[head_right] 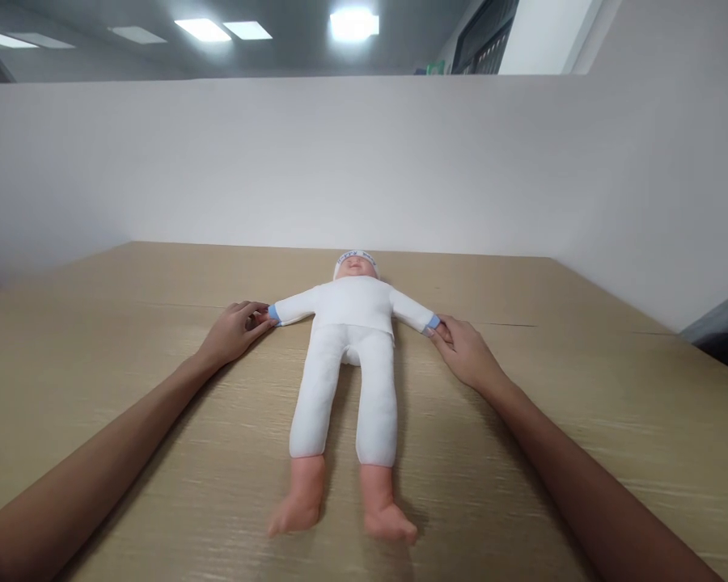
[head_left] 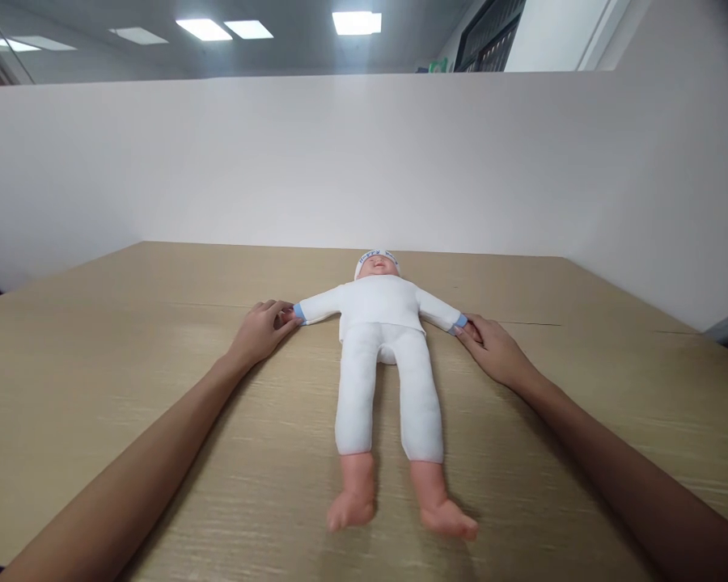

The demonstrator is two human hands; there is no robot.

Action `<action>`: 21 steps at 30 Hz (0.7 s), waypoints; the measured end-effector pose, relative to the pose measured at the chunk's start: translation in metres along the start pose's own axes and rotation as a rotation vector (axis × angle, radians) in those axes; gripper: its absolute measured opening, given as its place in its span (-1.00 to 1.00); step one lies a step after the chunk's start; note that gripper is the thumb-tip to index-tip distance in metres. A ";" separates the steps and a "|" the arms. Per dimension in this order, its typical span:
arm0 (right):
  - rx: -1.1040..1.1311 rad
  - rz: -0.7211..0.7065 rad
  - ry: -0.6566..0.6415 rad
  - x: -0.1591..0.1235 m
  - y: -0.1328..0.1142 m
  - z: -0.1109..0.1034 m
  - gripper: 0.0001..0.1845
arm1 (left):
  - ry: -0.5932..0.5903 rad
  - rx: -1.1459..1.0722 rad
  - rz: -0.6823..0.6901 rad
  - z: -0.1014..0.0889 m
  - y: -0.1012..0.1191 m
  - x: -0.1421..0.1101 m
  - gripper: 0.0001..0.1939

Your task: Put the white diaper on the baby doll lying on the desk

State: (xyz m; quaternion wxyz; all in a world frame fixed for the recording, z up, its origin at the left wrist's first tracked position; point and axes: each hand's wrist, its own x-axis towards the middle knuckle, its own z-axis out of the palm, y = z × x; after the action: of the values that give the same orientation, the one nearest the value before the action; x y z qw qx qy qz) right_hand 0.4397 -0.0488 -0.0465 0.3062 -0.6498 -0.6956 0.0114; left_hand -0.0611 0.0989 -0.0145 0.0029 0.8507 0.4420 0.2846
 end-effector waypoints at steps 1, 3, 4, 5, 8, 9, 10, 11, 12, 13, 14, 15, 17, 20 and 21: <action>0.009 -0.001 -0.003 0.000 -0.001 -0.001 -0.52 | 0.003 0.000 -0.003 0.000 0.000 0.000 -0.50; 0.028 -0.003 -0.010 0.000 -0.002 -0.002 -0.53 | 0.005 -0.013 -0.004 -0.001 0.000 -0.001 -0.52; 0.033 -0.003 -0.012 0.000 -0.002 -0.003 -0.54 | 0.006 -0.025 0.003 -0.001 0.000 -0.001 -0.53; 0.037 -0.005 -0.015 0.000 -0.001 -0.003 -0.55 | 0.006 -0.039 0.015 -0.001 0.001 -0.001 -0.53; 0.050 -0.027 -0.017 0.000 0.001 -0.002 -0.56 | 0.001 -0.066 0.063 -0.002 0.004 -0.001 -0.53; 0.058 -0.035 -0.013 0.000 0.002 -0.001 -0.55 | -0.004 -0.068 0.075 -0.003 0.005 -0.001 -0.54; 0.067 -0.040 -0.007 0.001 0.003 -0.001 -0.53 | -0.010 -0.069 0.081 -0.003 0.006 -0.001 -0.54; 0.074 -0.045 -0.001 0.001 0.004 0.000 -0.51 | -0.017 -0.069 0.082 -0.004 0.007 0.000 -0.55; 0.077 -0.046 0.004 0.001 0.005 0.001 -0.49 | -0.022 -0.069 0.079 -0.005 0.007 0.000 -0.55; 0.079 -0.048 0.007 0.002 0.005 0.001 -0.47 | -0.025 -0.069 0.075 -0.006 0.008 0.000 -0.56; 0.078 -0.049 0.010 0.002 0.005 0.001 -0.46 | -0.024 -0.068 0.070 -0.006 0.008 0.000 -0.56; 0.076 -0.051 0.013 0.002 0.005 0.002 -0.45 | -0.019 -0.066 0.068 -0.007 0.008 -0.001 -0.56; 0.068 -0.061 0.021 0.001 0.004 0.002 -0.44 | -0.006 -0.060 0.071 -0.007 0.008 -0.003 -0.56; 0.055 -0.082 0.042 -0.005 0.003 0.002 -0.45 | 0.014 -0.055 0.071 -0.004 0.007 -0.009 -0.56; 0.050 -0.086 0.061 -0.008 0.003 0.003 -0.46 | 0.021 -0.055 0.065 -0.003 0.007 -0.012 -0.55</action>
State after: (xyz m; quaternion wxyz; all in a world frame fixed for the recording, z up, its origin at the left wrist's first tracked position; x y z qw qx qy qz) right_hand 0.4406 -0.0544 -0.0530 0.3433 -0.6114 -0.7129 -0.0044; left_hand -0.0624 0.0846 -0.0156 0.0122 0.8610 0.4064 0.3055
